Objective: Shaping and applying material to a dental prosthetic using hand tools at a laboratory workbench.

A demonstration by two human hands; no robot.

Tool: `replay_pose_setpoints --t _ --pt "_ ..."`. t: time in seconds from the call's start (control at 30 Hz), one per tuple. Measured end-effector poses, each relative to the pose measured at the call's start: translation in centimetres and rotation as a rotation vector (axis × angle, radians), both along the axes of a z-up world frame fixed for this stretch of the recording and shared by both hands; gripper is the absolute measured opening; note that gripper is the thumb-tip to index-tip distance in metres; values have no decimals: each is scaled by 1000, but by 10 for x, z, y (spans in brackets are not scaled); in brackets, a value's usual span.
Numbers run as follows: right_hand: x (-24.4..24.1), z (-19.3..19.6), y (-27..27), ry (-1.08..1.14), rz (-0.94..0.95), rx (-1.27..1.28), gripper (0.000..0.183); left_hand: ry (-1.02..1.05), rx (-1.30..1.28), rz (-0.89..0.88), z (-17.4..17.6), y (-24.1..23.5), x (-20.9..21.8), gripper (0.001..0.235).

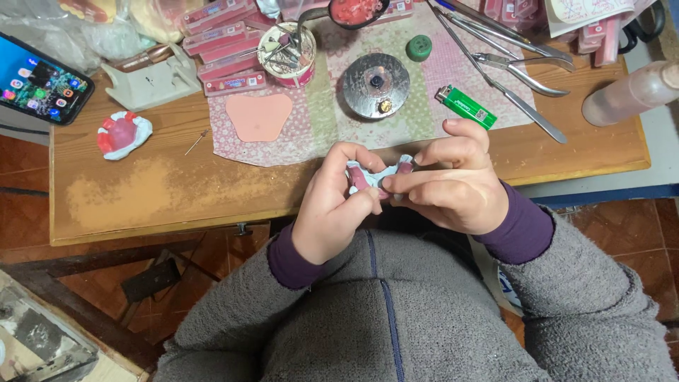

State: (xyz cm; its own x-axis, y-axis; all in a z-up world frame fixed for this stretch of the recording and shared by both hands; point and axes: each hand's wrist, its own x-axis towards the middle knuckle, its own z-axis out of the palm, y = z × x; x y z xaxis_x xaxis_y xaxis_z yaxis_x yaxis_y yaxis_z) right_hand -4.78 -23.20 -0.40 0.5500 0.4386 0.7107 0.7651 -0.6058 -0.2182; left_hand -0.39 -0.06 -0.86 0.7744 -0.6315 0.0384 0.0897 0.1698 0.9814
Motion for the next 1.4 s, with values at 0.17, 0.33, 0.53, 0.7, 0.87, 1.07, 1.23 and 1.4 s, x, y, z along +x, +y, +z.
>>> replay_pose_setpoints --t 0.17,0.33,0.53,0.7,0.87,1.07,1.23,1.4 --pt "-1 3 -4 12 0 -16 38 50 3 -38 10 2 4 23" --pt "0 6 -1 47 10 -56 31 157 8 -47 -3 1 8 19" --pt "6 4 1 -9 44 -84 27 219 -122 -33 -24 2 7 22" --pt "7 4 -10 -26 -2 14 34 212 -115 -68 -13 -3 7 23" --pt "-19 -10 -36 -74 -216 227 52 212 -126 -76 -4 -9 8 33" --pt "-42 -39 -120 -311 -1031 464 64 181 -185 -10 4 -11 8 61" --pt "-45 -40 -146 24 -1099 220 61 59 -167 36 6 -4 6 78" --pt "-44 6 -60 285 -908 704 48 -167 46 119 23 0 7 77"
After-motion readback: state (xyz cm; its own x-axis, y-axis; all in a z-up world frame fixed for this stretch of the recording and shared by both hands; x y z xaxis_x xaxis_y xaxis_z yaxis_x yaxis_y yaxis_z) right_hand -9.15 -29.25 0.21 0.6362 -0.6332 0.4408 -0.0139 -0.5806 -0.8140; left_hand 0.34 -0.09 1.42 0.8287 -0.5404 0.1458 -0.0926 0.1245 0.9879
